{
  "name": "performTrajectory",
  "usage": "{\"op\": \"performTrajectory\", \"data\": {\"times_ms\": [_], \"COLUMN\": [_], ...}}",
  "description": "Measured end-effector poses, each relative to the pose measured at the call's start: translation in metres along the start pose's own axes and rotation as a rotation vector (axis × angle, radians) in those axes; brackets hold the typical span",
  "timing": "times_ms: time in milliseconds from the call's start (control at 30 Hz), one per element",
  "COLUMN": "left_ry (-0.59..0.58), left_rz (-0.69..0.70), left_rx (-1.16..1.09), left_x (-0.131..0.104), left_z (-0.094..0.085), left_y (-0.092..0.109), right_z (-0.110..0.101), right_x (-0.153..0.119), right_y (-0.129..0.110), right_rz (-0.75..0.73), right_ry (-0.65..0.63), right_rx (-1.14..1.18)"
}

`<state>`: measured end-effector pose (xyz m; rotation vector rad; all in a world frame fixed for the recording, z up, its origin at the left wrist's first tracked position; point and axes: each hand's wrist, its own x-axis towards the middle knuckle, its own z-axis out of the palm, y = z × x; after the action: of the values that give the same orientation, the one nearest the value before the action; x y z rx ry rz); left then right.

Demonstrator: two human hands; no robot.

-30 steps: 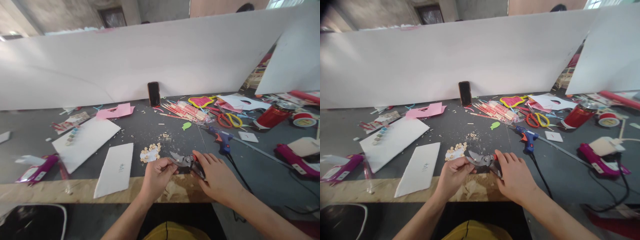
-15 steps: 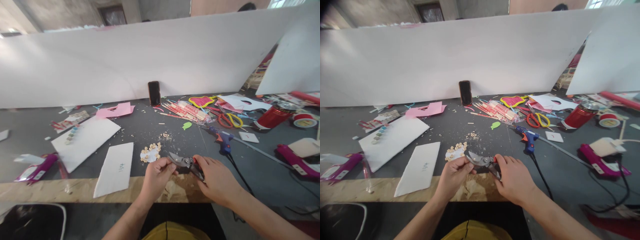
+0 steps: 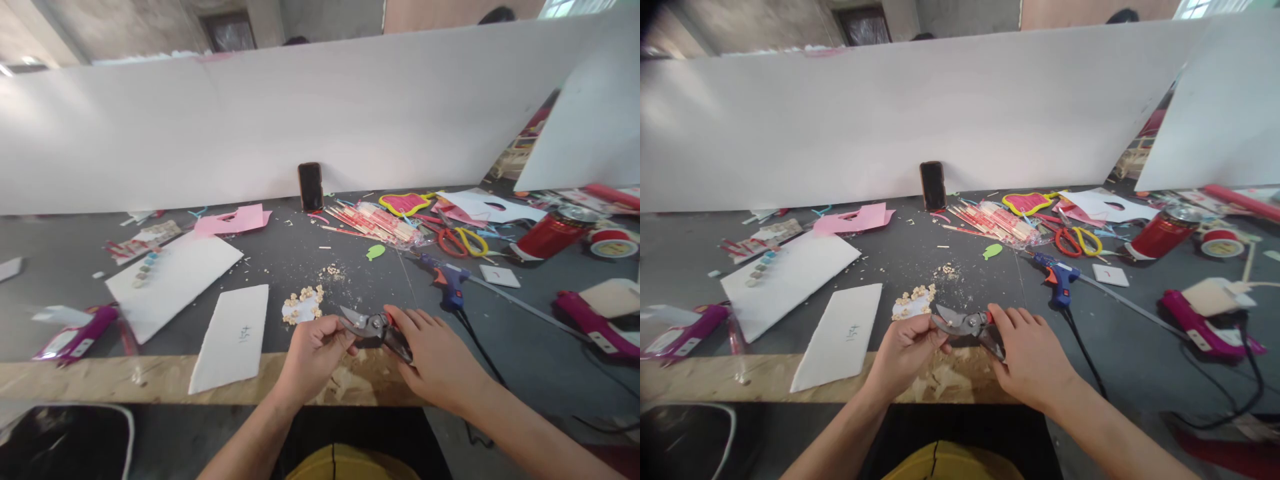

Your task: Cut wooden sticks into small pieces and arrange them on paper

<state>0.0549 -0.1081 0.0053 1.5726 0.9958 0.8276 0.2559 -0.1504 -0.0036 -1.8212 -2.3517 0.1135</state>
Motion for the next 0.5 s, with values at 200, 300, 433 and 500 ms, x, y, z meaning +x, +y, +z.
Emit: {"op": "performTrajectory", "data": {"times_ms": [200, 300, 433, 500], "left_ry": [0.024, 0.036, 0.064, 0.102], "left_rz": [-0.016, -0.040, -0.023, 0.001], "left_rx": [-0.024, -0.075, -0.074, -0.012], "left_x": [-0.001, 0.000, 0.000, 0.000], "left_z": [0.001, 0.004, 0.007, 0.007], "left_y": [-0.002, -0.005, -0.009, -0.010], "right_z": [-0.001, 0.000, 0.000, 0.000], "right_x": [-0.001, -0.001, -0.001, -0.001], "right_y": [-0.003, -0.003, -0.004, -0.004], "right_rz": [0.013, 0.043, 0.078, 0.083], "right_ry": [-0.019, -0.038, -0.028, -0.018], "right_rx": [0.033, 0.024, 0.017, 0.006]}}
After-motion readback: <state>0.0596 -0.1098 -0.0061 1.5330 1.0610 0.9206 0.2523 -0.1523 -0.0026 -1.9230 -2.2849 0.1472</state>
